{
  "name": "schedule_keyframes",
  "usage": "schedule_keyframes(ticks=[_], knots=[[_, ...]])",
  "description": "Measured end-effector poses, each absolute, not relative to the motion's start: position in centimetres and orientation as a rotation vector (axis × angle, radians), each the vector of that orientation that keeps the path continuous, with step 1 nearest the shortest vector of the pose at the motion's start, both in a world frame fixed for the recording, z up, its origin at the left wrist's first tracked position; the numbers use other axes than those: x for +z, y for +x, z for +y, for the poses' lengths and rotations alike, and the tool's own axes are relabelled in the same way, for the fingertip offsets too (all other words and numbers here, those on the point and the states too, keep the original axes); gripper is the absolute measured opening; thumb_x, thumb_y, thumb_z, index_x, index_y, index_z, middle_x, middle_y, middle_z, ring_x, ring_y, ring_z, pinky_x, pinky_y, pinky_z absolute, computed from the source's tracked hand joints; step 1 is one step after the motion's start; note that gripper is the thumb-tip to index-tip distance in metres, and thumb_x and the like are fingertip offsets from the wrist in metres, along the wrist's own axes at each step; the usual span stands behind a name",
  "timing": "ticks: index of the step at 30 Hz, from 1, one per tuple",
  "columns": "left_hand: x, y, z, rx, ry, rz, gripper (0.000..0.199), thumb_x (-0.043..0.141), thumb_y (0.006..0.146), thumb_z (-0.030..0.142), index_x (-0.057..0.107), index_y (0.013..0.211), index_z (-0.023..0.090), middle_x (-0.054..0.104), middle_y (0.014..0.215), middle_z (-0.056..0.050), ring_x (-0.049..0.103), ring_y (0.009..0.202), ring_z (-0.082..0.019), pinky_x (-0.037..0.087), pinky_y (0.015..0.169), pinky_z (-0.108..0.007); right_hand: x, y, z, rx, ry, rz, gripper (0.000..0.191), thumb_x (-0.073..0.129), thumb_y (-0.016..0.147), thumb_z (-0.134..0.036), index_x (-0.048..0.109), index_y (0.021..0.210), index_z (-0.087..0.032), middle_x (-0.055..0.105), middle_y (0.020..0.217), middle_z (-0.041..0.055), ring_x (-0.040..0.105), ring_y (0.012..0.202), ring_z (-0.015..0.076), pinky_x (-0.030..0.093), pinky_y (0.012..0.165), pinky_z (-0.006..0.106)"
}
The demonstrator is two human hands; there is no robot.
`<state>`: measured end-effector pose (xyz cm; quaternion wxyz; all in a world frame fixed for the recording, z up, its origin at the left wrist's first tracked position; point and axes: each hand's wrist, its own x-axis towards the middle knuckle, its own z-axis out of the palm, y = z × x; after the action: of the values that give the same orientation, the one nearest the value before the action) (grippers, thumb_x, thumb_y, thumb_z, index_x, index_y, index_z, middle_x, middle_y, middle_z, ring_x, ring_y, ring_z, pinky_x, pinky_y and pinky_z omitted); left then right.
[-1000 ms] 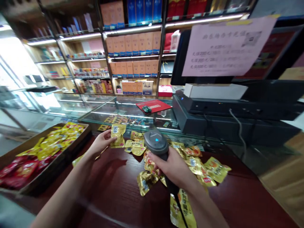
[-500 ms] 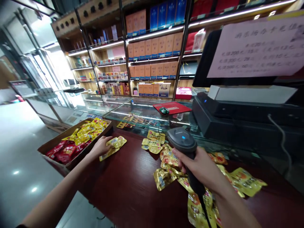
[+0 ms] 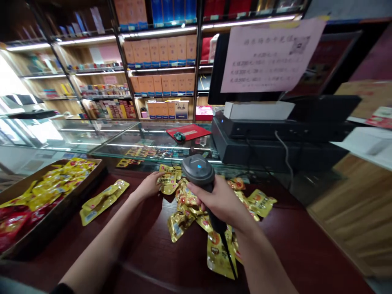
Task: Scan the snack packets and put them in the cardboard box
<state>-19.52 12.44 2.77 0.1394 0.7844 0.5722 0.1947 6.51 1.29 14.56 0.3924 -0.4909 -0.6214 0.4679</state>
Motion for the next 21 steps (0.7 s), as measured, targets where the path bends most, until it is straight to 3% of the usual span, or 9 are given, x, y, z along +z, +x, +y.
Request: schedule_keyframes(ticks=[3, 7, 10, 14, 18, 21], knots=[[1.6, -18.2, 13.7, 0.509, 2.229, 1.661, 0.053, 0.059, 0.084, 0.031, 0.057, 0.135, 0.016, 0.057, 0.138, -0.014, 0.054, 0.125, -0.028, 0.039, 0.107, -0.034, 14.7, 6.8, 1.3, 1.198, -1.25, -1.566, 0.032, 0.072, 0.079, -0.049, 0.06, 0.074, -0.019, 0.057, 0.053, -0.001, 0.053, 0.045, 0.0121, 0.043, 0.043, 0.024], [0.7, -18.3, 14.4, 0.456, 2.226, 1.746, 0.057, 0.063, 0.082, 0.051, 0.064, 0.127, 0.017, 0.064, 0.128, -0.016, 0.058, 0.118, -0.032, 0.042, 0.1, -0.036, 14.6, 6.8, 1.5, 1.197, -1.311, -1.542, 0.033, 0.072, 0.078, -0.048, 0.058, 0.071, -0.02, 0.057, 0.053, -0.0006, 0.053, 0.044, 0.0127, 0.043, 0.043, 0.025], [1.3, -18.3, 14.5, 0.401, 2.329, 1.707, 0.049, 0.06, 0.085, 0.051, 0.068, 0.119, 0.018, 0.069, 0.118, -0.017, 0.062, 0.11, -0.031, 0.043, 0.094, -0.034, 14.4, 6.7, 1.6, 1.205, -1.316, -1.567, 0.033, 0.071, 0.08, -0.048, 0.057, 0.07, -0.02, 0.057, 0.054, -0.0006, 0.053, 0.044, 0.0123, 0.042, 0.043, 0.025], [2.9, -18.1, 14.3, 0.346, 2.391, 1.75, 0.043, 0.039, 0.097, 0.047, 0.07, 0.11, 0.02, 0.073, 0.105, -0.015, 0.067, 0.099, -0.028, 0.044, 0.084, -0.032, 14.0, 6.4, 1.9, 1.227, -1.336, -1.563, 0.033, 0.071, 0.08, -0.048, 0.056, 0.072, -0.02, 0.057, 0.054, -0.0012, 0.053, 0.044, 0.012, 0.042, 0.044, 0.026], [3.3, -19.4, 14.9, 0.596, 2.187, 1.97, 0.051, 0.025, 0.1, 0.044, 0.069, 0.103, 0.019, 0.073, 0.093, -0.015, 0.068, 0.089, -0.028, 0.043, 0.076, -0.032, 13.9, 6.2, 1.9, 1.226, -1.355, -1.551, 0.033, 0.072, 0.079, -0.049, 0.056, 0.075, -0.02, 0.057, 0.054, -0.0017, 0.053, 0.045, 0.0122, 0.042, 0.045, 0.026], [2.5, -21.5, 16.0, 0.902, 1.811, 2.052, 0.051, 0.03, 0.097, 0.044, 0.071, 0.088, 0.015, 0.072, 0.083, -0.015, 0.068, 0.083, -0.026, 0.043, 0.069, -0.029, 13.8, 6.0, 2.0, 1.241, -1.37, -1.538, 0.034, 0.073, 0.077, -0.05, 0.057, 0.075, -0.02, 0.057, 0.054, -0.0023, 0.052, 0.045, 0.012, 0.043, 0.045, 0.026]])
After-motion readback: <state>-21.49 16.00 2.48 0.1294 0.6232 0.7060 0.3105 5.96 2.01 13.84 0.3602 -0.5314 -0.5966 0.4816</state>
